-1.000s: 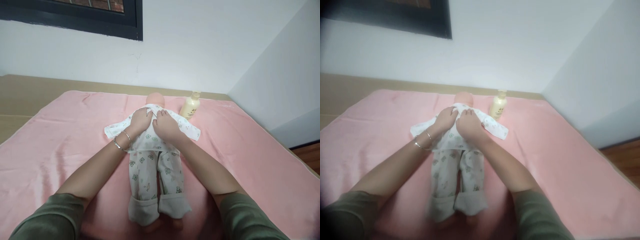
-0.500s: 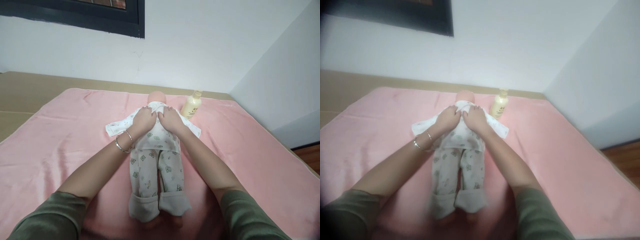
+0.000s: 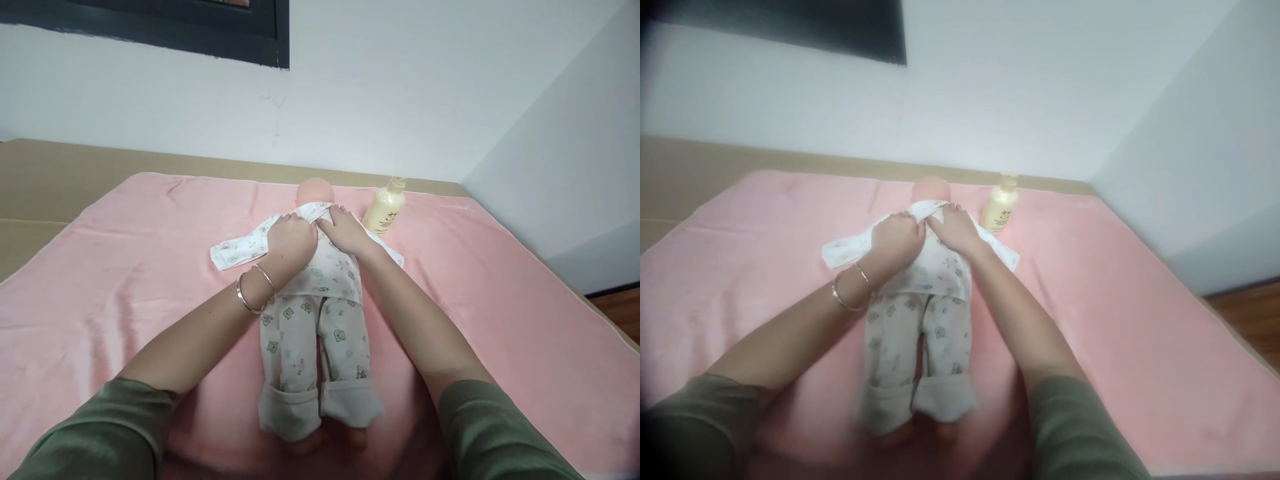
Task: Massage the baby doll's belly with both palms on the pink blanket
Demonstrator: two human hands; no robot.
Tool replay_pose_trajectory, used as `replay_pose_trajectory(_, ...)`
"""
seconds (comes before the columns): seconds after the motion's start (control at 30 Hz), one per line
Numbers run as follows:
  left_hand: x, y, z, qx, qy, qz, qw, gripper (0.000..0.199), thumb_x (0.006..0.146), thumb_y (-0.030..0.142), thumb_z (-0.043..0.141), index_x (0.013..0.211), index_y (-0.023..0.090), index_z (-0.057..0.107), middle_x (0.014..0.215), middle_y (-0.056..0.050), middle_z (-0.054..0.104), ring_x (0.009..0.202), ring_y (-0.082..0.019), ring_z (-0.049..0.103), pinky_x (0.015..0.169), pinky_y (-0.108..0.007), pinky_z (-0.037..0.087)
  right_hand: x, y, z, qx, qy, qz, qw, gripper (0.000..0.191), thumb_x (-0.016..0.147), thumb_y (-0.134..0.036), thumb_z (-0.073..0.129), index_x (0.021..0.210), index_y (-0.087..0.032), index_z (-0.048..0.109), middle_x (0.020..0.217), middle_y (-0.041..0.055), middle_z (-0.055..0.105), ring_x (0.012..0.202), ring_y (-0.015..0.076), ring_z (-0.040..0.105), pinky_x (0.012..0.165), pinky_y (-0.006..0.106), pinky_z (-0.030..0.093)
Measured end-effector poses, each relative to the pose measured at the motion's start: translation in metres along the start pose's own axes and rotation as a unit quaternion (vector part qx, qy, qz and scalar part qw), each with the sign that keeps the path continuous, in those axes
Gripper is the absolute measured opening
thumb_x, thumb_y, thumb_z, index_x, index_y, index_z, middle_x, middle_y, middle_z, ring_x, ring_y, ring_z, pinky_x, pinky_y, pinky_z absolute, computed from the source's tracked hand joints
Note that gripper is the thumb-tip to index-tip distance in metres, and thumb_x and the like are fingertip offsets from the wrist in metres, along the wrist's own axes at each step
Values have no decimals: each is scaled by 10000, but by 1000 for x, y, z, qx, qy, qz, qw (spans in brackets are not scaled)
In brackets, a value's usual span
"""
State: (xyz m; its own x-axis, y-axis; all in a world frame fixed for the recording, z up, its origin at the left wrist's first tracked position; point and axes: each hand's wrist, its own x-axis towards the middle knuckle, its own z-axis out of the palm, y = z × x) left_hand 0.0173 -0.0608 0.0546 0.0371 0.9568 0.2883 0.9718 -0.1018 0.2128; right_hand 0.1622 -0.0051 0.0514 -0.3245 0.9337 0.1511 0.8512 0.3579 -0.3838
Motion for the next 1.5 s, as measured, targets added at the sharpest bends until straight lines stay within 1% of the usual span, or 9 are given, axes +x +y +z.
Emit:
replay_pose_trajectory(0.1,4,-2,0,-18,-15,-12,1000,421,991,310,365,991,83,719,1085,-217,719,1087,-341,673,963,-432,518,-2,-3,0,-28,-4,-1,1000,544,1031,-492,351,1289,-75,588,1335,207,641,1218,342,580,1064,453,437)
replay_pose_trajectory(0.27,24,-18,11,-123,-61,-62,989,477,989,386,323,1050,107,705,1156,-213,725,1109,-344,668,962,-434,518,-19,-30,5,-133,19,17,991,513,1060,-382,314,1291,-14,586,1262,243,670,1190,348,601,1075,455,411)
replay_pose_trajectory(0.4,28,-24,24,-147,-27,-74,986,503,987,408,291,1057,122,700,1158,-194,732,1116,-327,663,984,-427,502,-31,-45,17,-194,67,-13,979,497,1040,-273,345,1373,49,525,1346,295,616,1283,371,557,1121,472,380)
replay_pose_trajectory(0.63,24,-25,40,-156,58,-36,985,426,962,363,360,1059,131,703,1119,-178,738,1087,-337,660,1003,-461,489,-10,-19,12,-66,36,-6,997,560,1035,-393,358,1409,-9,520,1481,251,543,1381,353,505,1158,457,389)
replay_pose_trajectory(0.83,22,-27,47,-223,124,6,967,434,930,271,384,1209,93,665,1229,-186,707,1181,-325,620,1084,-466,455,-4,-10,2,26,33,-20,999,549,995,-422,402,1400,-76,535,1432,209,594,1336,351,547,1166,519,397)
replay_pose_trajectory(1.03,23,-31,52,-283,122,-21,951,442,976,346,333,1118,145,699,1177,-157,731,1121,-306,643,1043,-462,477,-16,-26,0,43,141,-44,988,597,960,-291,406,1533,-122,417,1634,145,385,1547,311,303,1277,533,251)
replay_pose_trajectory(1.2,24,-32,52,-295,123,-22,947,456,991,373,303,1034,160,704,1120,-156,738,1077,-298,651,1020,-456,480,-15,-27,10,-1,63,-50,997,534,983,-301,382,1425,-40,531,1558,223,472,1478,362,409,1249,573,275)
replay_pose_trajectory(1.4,25,-32,53,-298,109,-32,948,386,947,351,374,1035,170,704,1117,-152,737,1102,-324,644,1027,-484,480,-19,-30,1,55,169,-38,983,579,976,-293,392,1537,-155,435,1651,115,367,1547,303,309,1268,538,282)
replay_pose_trajectory(1.5,25,-31,52,-287,112,-34,951,363,909,315,397,1039,170,703,1109,-147,735,1082,-324,645,1014,-479,487,-18,-30,10,15,114,-60,992,540,976,-275,397,1479,-110,503,1612,160,422,1528,325,338,1265,556,266)
